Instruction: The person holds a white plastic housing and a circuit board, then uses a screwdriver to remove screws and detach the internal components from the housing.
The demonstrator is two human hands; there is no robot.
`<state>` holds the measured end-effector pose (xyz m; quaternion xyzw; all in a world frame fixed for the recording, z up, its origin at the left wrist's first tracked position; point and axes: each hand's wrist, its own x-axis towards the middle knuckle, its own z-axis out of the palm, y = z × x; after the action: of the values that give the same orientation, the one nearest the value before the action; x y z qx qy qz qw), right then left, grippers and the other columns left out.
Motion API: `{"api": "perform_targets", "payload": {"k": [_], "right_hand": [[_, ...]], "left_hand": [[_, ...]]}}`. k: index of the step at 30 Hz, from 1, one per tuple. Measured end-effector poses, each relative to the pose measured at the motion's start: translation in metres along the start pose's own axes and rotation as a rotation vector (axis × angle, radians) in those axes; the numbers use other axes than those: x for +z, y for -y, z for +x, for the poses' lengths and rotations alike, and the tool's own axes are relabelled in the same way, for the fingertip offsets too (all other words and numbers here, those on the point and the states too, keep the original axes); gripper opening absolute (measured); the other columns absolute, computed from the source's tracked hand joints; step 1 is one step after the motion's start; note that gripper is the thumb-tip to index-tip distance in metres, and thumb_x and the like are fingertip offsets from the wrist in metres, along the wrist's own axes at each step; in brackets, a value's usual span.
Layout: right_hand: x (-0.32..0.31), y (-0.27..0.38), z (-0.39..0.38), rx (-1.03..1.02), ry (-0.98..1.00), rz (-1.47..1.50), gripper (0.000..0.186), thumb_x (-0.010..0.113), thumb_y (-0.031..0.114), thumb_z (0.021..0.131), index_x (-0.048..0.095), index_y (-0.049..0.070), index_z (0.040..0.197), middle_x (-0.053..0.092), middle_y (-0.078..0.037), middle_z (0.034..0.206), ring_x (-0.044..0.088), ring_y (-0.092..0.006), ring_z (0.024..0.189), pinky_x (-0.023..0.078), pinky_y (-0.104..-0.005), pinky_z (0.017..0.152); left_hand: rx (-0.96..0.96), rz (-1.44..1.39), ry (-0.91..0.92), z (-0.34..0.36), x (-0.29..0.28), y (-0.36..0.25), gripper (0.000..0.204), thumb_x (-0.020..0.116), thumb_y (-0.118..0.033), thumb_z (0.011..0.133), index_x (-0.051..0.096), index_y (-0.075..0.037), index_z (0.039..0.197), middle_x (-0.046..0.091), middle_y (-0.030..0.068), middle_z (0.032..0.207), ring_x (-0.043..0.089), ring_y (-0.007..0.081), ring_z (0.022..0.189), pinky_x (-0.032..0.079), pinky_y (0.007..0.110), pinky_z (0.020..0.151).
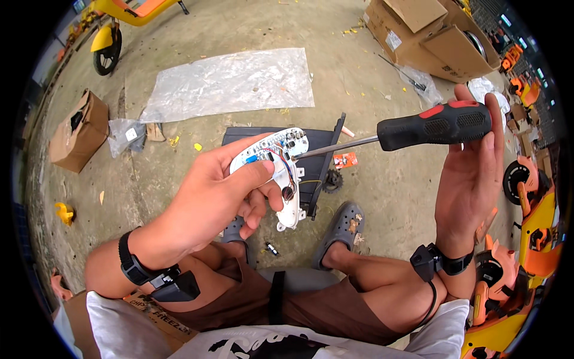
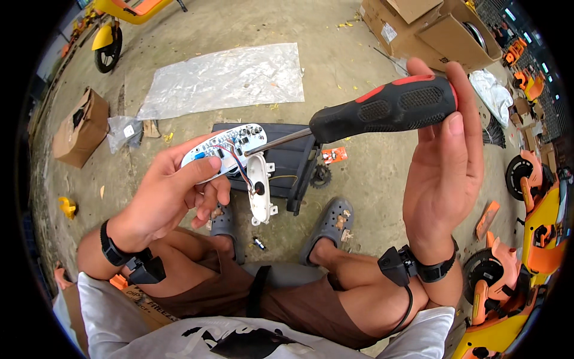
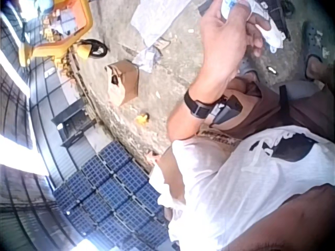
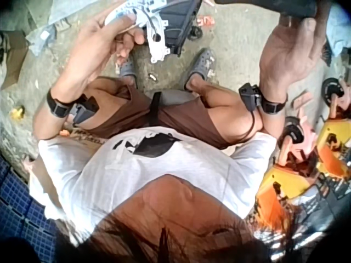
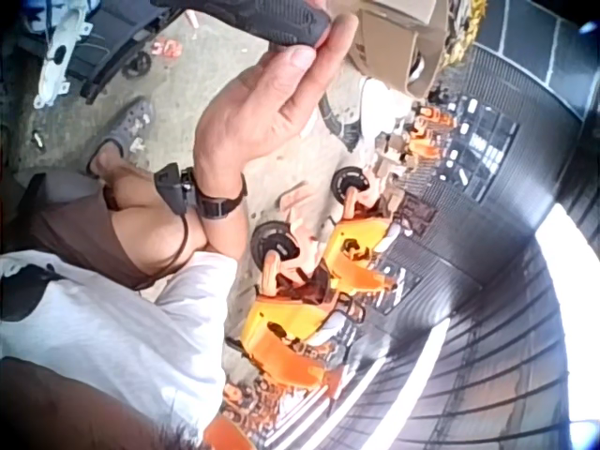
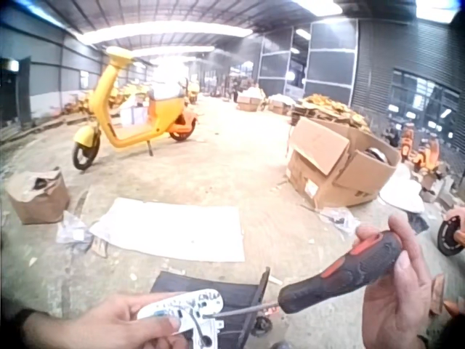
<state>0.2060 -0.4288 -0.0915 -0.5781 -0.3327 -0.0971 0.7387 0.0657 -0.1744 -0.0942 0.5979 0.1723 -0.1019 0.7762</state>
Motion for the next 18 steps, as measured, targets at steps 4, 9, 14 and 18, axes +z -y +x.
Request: {"api": "perform_targets", "payload": {"k": [4,9,14,18], "right_hand": [[-0.0036,0.0011,-0.0022,-0.007,-0.023,-0.098,0.048,0.039,0.028,0.103,0.037,-0.001,0.14,0.051,-0.023,0.133,0.052,-0.0239,0.121,0.034,-0.0382,0.108],[-0.0025,0.0031,-0.0014,0.006,-0.094,-0.078,0.05,0.041,0.031,0.102,0.036,-0.001,0.14,0.051,-0.023,0.132,0.055,-0.0241,0.118,0.039,-0.0371,0.104],[-0.0019,0.0051,-0.0009,-0.013,-0.055,-0.059,0.052,0.044,0.035,0.101,0.035,0.003,0.141,0.052,-0.021,0.131,0.052,-0.0243,0.121,0.04,-0.0376,0.104],[-0.0008,0.0052,-0.0019,-0.087,-0.081,-0.101,0.049,0.041,0.033,0.102,0.036,0.006,0.141,0.05,-0.022,0.134,0.052,-0.024,0.121,0.04,-0.0378,0.104]], "left_hand": [[-0.022,-0.037,0.04,-0.0003,-0.0011,-0.0007,0.04,0.048,-0.012,0.097,0.046,-0.001,0.136,0.063,0.0106,0.074,0.052,0.0086,0.048,0.042,0.022,0.041],[-0.031,0.005,0.045,-0.0003,0.0037,0.0011,0.042,0.047,-0.013,0.098,0.043,-0.003,0.138,0.063,0.0121,0.074,0.05,0.0112,0.045,0.041,0.022,0.04],[-0.049,-0.027,0.056,-0.0016,0.0019,-0.0017,0.043,0.046,-0.013,0.098,0.042,-0.002,0.139,0.063,0.0125,0.074,0.051,0.0115,0.045,0.041,0.023,0.04],[-0.048,-0.037,0.082,-0.0037,0.0026,-0.0019,0.042,0.047,-0.013,0.098,0.044,-0.002,0.138,0.063,0.011,0.074,0.052,0.0096,0.048,0.042,0.022,0.041]]}}
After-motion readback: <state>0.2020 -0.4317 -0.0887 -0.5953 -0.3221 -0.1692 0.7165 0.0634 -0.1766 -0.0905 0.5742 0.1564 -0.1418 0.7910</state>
